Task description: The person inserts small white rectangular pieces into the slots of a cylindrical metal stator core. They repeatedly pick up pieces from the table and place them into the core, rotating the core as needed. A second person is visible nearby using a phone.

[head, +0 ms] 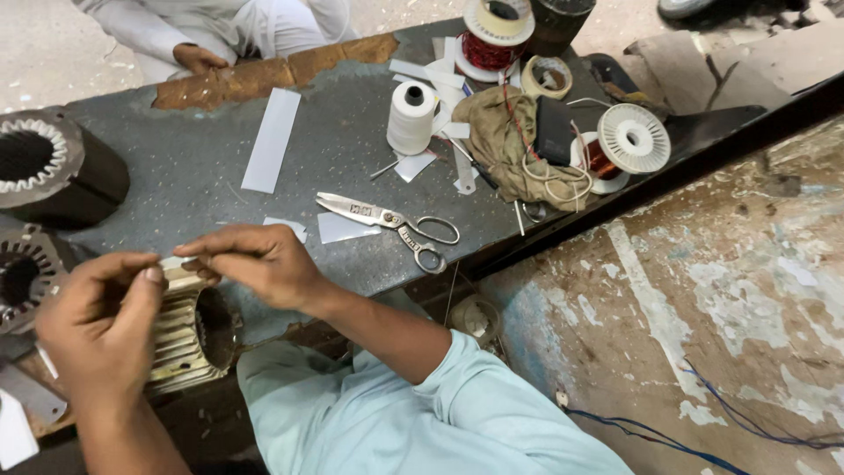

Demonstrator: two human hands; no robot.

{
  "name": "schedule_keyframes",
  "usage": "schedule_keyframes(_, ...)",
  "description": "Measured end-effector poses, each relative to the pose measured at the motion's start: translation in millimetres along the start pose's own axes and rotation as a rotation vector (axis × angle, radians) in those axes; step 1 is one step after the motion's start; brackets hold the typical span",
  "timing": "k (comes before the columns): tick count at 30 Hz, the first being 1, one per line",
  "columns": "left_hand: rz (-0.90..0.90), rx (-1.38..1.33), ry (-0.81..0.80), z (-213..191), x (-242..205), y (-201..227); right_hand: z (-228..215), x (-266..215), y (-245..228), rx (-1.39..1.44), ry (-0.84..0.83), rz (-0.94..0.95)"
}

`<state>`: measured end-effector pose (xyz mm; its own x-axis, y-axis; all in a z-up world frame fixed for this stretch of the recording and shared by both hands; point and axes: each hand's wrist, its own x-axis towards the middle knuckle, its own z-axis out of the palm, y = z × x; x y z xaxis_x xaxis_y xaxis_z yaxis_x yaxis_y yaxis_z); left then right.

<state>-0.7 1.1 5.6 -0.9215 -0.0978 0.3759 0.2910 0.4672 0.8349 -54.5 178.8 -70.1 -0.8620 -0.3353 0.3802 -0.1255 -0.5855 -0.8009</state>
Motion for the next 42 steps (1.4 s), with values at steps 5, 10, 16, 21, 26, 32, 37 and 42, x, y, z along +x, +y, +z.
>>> schedule_keyframes(5,0.178,0.281,-0.030,8,7,28,-11,8,12,0.289,0.174,0.234)
schedule_keyframes(10,0.155,0.201,-0.037,15,13,49,-22,11,12,0.521,0.244,0.451)
schedule_keyframes(16,0.071,0.160,-0.046,11,9,37,-29,10,-6,0.456,0.061,0.468)
schedule_keyframes(21,-0.018,0.056,-0.062,4,2,18,-20,5,-30,-0.028,-0.130,0.246)
schedule_keyframes(26,-0.005,-0.043,-0.085,-1,-1,7,-7,1,-47,-0.317,-0.137,0.074)
schedule_keyframes(32,-0.019,-0.056,-0.081,0,-1,8,5,1,-54,-0.557,-0.045,0.003)
schedule_keyframes(37,-0.065,-0.164,-0.086,-1,1,6,5,4,-54,-0.638,-0.039,-0.082)
schedule_keyframes(42,-0.062,-0.159,-0.081,-2,0,1,0,6,-50,-0.601,-0.041,-0.073)
